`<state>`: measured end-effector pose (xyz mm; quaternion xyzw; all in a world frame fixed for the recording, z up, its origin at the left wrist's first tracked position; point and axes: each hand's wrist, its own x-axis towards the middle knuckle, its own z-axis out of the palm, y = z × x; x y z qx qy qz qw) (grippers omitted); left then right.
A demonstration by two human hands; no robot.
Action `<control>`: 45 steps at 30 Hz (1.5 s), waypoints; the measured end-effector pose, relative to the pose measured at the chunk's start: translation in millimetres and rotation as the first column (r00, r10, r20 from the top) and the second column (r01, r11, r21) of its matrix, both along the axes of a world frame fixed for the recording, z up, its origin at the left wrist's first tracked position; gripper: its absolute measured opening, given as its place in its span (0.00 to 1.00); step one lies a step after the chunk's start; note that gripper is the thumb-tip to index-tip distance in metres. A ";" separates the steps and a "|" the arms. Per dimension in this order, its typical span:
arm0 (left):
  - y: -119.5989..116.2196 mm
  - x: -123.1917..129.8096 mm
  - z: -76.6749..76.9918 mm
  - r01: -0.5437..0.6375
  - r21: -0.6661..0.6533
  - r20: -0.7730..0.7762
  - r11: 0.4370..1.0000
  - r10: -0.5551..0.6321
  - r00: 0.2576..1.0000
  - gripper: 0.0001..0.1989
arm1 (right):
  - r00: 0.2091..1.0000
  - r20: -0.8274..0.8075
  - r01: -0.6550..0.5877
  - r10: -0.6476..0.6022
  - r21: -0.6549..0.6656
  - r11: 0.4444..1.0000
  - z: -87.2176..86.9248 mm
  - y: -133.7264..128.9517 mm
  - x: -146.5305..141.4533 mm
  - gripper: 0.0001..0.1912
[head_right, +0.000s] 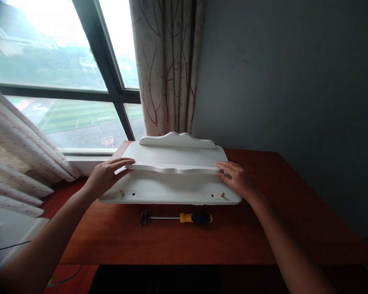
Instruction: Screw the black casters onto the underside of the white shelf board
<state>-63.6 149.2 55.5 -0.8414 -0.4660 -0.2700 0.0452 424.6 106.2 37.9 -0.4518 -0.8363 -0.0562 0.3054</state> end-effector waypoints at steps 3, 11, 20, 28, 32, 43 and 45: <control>1.0 1.9 0.3 -0.021 -0.005 0.022 1.000 0.021 1.000 0.19 | 1.000 0.025 0.012 -0.013 0.025 1.000 -2.0 -1.2 0.2 0.16; 9.2 1.1 -1.6 -0.009 -0.069 0.132 0.998 0.018 0.991 0.22 | 0.994 0.080 0.075 -0.077 0.027 0.997 2.6 3.4 -4.1 0.16; -15.2 -7.0 21.8 -0.031 -0.153 0.286 0.988 0.075 0.955 0.24 | 0.982 -0.148 0.119 -0.117 0.003 0.993 25.9 -19.6 -4.4 0.13; -39.8 -9.0 22.5 -0.008 -0.239 0.362 0.971 0.097 0.927 0.27 | 0.945 -0.261 0.145 -0.197 -0.205 0.968 30.3 -44.8 -3.2 0.13; -52.2 -6.9 22.8 -0.020 -0.280 0.344 0.960 0.120 0.931 0.27 | 0.945 -0.255 0.139 -0.205 -0.254 0.957 28.5 -55.3 -2.0 0.13; -67.1 -5.6 27.0 -0.011 -0.300 0.318 0.954 0.111 0.942 0.27 | 0.934 -0.273 0.133 -0.232 -0.338 0.932 32.2 -74.3 -3.6 0.13; -68.3 -5.5 27.2 -0.007 -0.291 0.315 0.957 0.103 0.943 0.26 | 0.940 -0.259 0.132 -0.224 -0.328 0.935 31.2 -75.5 -2.9 0.13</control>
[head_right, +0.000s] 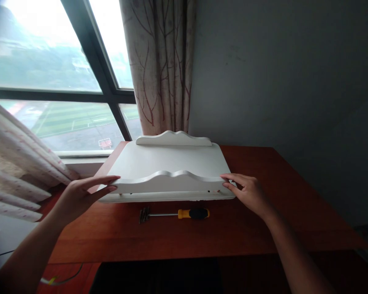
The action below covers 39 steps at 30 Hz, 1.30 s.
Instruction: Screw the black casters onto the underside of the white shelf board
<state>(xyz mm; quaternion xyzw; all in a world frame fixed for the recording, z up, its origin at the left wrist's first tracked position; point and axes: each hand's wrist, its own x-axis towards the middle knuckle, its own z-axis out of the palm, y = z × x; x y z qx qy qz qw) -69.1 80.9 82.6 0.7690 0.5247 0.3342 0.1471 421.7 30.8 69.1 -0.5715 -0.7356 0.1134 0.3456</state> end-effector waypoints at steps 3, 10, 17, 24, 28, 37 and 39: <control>-1.8 0.6 0.7 0.004 0.002 -0.009 1.000 -0.004 1.000 0.25 | 0.999 0.033 -0.011 0.010 0.026 1.000 -1.7 -1.4 1.5 0.13; -4.4 0.9 0.4 0.012 0.011 0.018 1.000 -0.012 1.000 0.24 | 0.999 0.049 -0.023 0.021 0.047 0.999 -3.8 -5.0 2.0 0.12; -4.0 -0.7 -2.9 0.011 0.036 0.019 0.999 -0.012 1.000 0.23 | 0.998 0.064 -0.032 0.028 0.065 0.997 -1.5 -8.3 0.7 0.12; -5.0 -1.3 -4.1 -0.003 0.023 0.021 1.000 0.003 1.000 0.23 | 0.996 0.081 -0.040 0.034 0.071 0.997 -1.7 -11.0 0.4 0.12; -6.5 -2.5 -4.6 -0.005 0.029 0.012 1.000 0.005 1.000 0.22 | 0.995 0.090 -0.053 0.047 0.072 0.996 -1.7 -12.9 0.7 0.12; -4.2 -6.6 -4.2 -0.027 -0.003 0.014 1.000 0.027 1.000 0.22 | 0.995 0.080 -0.069 0.064 0.065 0.995 -1.7 -10.3 -1.7 0.12; -2.4 -6.7 -3.6 -0.029 -0.006 0.025 1.000 0.029 0.999 0.22 | 0.995 0.074 -0.070 0.065 0.070 0.995 -2.0 -8.3 -2.3 0.12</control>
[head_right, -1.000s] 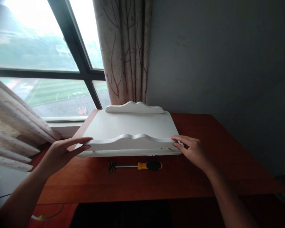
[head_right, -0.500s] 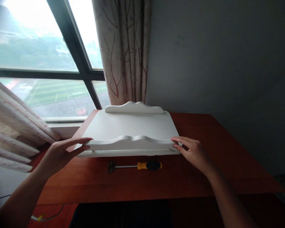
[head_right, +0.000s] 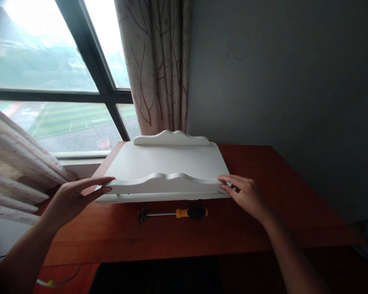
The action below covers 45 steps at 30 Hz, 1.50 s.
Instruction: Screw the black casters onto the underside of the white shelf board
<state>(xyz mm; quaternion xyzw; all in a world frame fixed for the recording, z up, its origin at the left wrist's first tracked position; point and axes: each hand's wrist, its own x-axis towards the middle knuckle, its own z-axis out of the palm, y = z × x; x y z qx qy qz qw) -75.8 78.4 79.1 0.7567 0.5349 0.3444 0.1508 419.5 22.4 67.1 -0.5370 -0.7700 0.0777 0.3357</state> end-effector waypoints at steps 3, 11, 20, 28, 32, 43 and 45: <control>1.6 1.2 0.9 -0.002 0.001 0.006 1.000 0.002 1.000 0.23 | 1.000 -0.004 0.012 -0.012 -0.001 1.000 -0.3 1.1 -0.7 0.12; 2.5 2.1 -1.0 -0.007 0.006 0.000 1.000 0.007 1.000 0.24 | 1.000 0.008 0.009 -0.009 -0.026 1.000 -5.9 -0.4 0.1 0.12; 5.7 3.6 1.5 0.026 0.000 -0.016 1.000 -0.026 1.000 0.24 | 1.000 0.013 0.024 -0.023 -0.018 1.000 -7.0 0.3 -1.9 0.13; -5.2 5.3 0.2 0.007 0.033 -0.036 0.999 -0.006 0.999 0.22 | 1.000 0.014 0.002 -0.002 -0.011 1.000 -9.3 0.5 0.6 0.12; -6.2 2.6 -4.8 0.030 0.053 -0.060 0.998 -0.027 0.998 0.20 | 1.000 0.020 -0.005 0.005 -0.014 1.000 -10.5 0.0 0.5 0.12; -7.3 1.6 -14.6 0.024 0.042 -0.038 0.999 -0.023 0.999 0.20 | 1.000 0.002 -0.002 0.002 -0.021 1.000 -14.9 -0.9 -0.9 0.13; -7.9 1.6 -15.7 0.023 0.040 -0.041 0.999 -0.021 0.999 0.20 | 1.000 -0.004 0.001 -0.001 -0.025 1.000 -15.1 -1.1 -1.0 0.13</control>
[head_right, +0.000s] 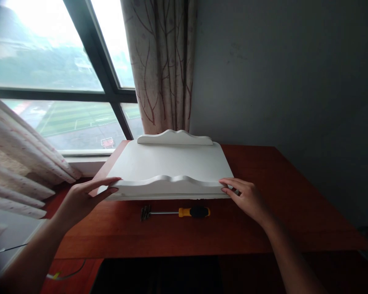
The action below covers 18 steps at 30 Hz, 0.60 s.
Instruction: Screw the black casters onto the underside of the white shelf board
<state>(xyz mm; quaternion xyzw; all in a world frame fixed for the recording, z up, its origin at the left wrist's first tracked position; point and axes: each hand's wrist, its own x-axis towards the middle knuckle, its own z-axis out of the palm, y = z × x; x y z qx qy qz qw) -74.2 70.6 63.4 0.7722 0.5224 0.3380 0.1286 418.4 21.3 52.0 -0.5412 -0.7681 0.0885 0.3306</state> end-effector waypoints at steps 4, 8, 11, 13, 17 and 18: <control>-0.3 -1.1 -2.8 -0.007 0.014 -0.003 1.000 0.007 1.000 0.20 | 1.000 -0.006 0.004 -0.004 0.008 1.000 1.0 0.0 -1.3 0.13; 0.0 -1.8 -5.1 -0.003 0.016 0.000 1.000 0.003 1.000 0.20 | 1.000 -0.007 0.010 -0.010 0.002 1.000 1.3 0.3 -2.1 0.13; 0.6 -1.6 -5.7 -0.009 0.019 -0.001 1.000 0.009 1.000 0.20 | 1.000 -0.016 0.016 -0.016 -0.011 1.000 0.1 0.2 -1.7 0.13; 0.7 -1.3 -5.5 -0.011 0.025 0.000 1.000 0.011 1.000 0.20 | 1.000 -0.026 0.016 -0.016 -0.015 1.000 -0.9 -0.1 -1.5 0.13; -0.5 -0.8 -6.0 -0.020 0.032 -0.014 0.999 0.020 1.000 0.20 | 0.999 -0.043 0.000 0.000 0.001 1.000 -1.8 -0.3 -2.0 0.13; -1.0 -0.9 -6.7 -0.019 0.028 -0.018 0.999 0.019 1.000 0.20 | 0.999 -0.048 -0.006 0.006 0.007 1.000 -1.8 -0.3 -2.2 0.13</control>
